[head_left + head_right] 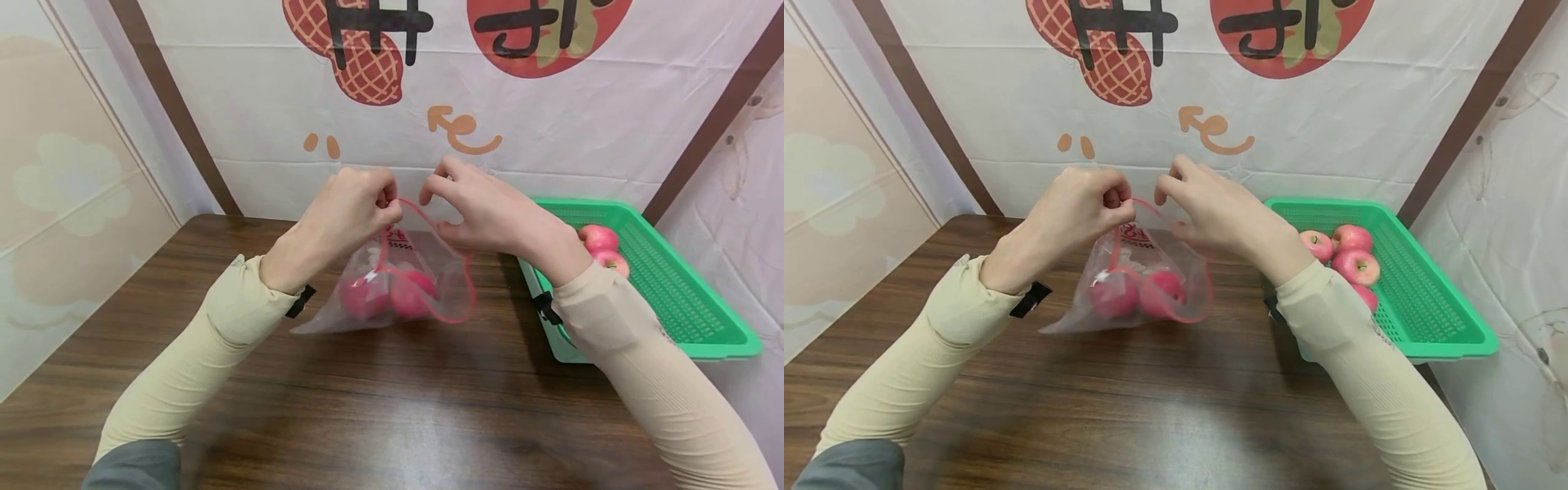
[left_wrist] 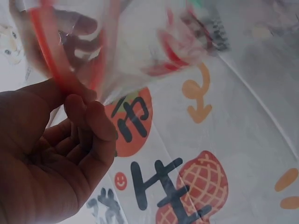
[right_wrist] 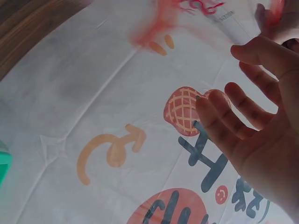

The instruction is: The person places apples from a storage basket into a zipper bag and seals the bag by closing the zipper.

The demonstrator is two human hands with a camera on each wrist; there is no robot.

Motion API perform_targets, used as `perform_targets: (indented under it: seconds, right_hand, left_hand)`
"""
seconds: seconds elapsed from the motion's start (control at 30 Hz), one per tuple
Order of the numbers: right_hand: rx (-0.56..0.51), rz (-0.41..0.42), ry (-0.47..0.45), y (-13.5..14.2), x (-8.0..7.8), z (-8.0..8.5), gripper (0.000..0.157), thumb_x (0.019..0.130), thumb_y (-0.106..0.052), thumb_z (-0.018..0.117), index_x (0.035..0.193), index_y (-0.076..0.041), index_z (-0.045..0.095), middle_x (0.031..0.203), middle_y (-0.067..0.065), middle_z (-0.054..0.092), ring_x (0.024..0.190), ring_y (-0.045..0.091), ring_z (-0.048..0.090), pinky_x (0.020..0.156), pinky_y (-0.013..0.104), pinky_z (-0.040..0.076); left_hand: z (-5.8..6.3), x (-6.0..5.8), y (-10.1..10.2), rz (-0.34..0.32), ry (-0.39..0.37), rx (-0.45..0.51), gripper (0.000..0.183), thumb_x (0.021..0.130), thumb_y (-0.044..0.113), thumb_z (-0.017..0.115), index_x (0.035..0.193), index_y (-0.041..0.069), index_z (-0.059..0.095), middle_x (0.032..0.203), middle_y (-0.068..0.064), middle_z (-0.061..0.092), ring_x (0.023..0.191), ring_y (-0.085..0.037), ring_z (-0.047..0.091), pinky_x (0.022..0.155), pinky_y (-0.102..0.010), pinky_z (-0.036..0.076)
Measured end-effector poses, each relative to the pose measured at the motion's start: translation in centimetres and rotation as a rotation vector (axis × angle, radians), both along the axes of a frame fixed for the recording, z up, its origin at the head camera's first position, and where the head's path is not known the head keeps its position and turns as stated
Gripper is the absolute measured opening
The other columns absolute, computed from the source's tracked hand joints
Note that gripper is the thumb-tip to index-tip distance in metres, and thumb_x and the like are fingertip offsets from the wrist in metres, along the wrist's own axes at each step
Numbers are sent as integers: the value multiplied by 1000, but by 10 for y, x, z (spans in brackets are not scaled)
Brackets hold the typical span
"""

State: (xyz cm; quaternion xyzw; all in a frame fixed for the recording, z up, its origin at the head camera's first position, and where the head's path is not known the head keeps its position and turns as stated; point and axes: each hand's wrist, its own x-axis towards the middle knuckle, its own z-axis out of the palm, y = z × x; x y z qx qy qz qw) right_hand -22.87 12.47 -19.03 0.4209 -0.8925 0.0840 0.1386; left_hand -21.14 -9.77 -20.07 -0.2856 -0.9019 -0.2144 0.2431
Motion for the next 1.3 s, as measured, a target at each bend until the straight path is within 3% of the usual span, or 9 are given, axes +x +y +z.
perform_targets:
  seconds: [0.2, 0.47, 1.03, 1.3]
  right_hand:
    - [0, -6, -16, 7, 0, 0, 28, 85, -13, 69, 112, -14, 62, 106, 5, 52, 91, 23, 54, 81, 37, 48]
    - [-5, -97, -56, 35, -2, 0, 30, 88, -12, 66, 117, -13, 61, 113, 6, 53, 97, 24, 52, 83, 39, 47]
    - [-37, -235, -122, 96, -14, -8, 37, 87, -13, 69, 123, -8, 62, 116, 10, 54, 108, 28, 54, 94, 49, 47]
    - [-45, -274, -174, 116, -21, -16, 42, 87, -16, 70, 127, -9, 60, 119, 13, 53, 112, 33, 53, 94, 53, 47]
  left_hand:
    - [0, 0, 1, 9, -35, 11, 10, 81, 3, 54, 76, 7, 61, 64, -3, 54, 60, -16, 44, 55, -28, 37]
    - [1, -1, 2, 14, -35, 20, 11, 80, 2, 51, 75, 7, 60, 64, -2, 50, 60, -15, 40, 55, -28, 35]
    - [0, -1, -2, 10, 2, 19, 10, 80, 4, 55, 75, 8, 63, 64, -1, 54, 59, -15, 44, 56, -28, 37]
    - [-4, -1, -4, 43, -16, 81, 13, 79, 6, 52, 73, 10, 63, 62, 0, 53, 59, -15, 45, 57, -27, 36]
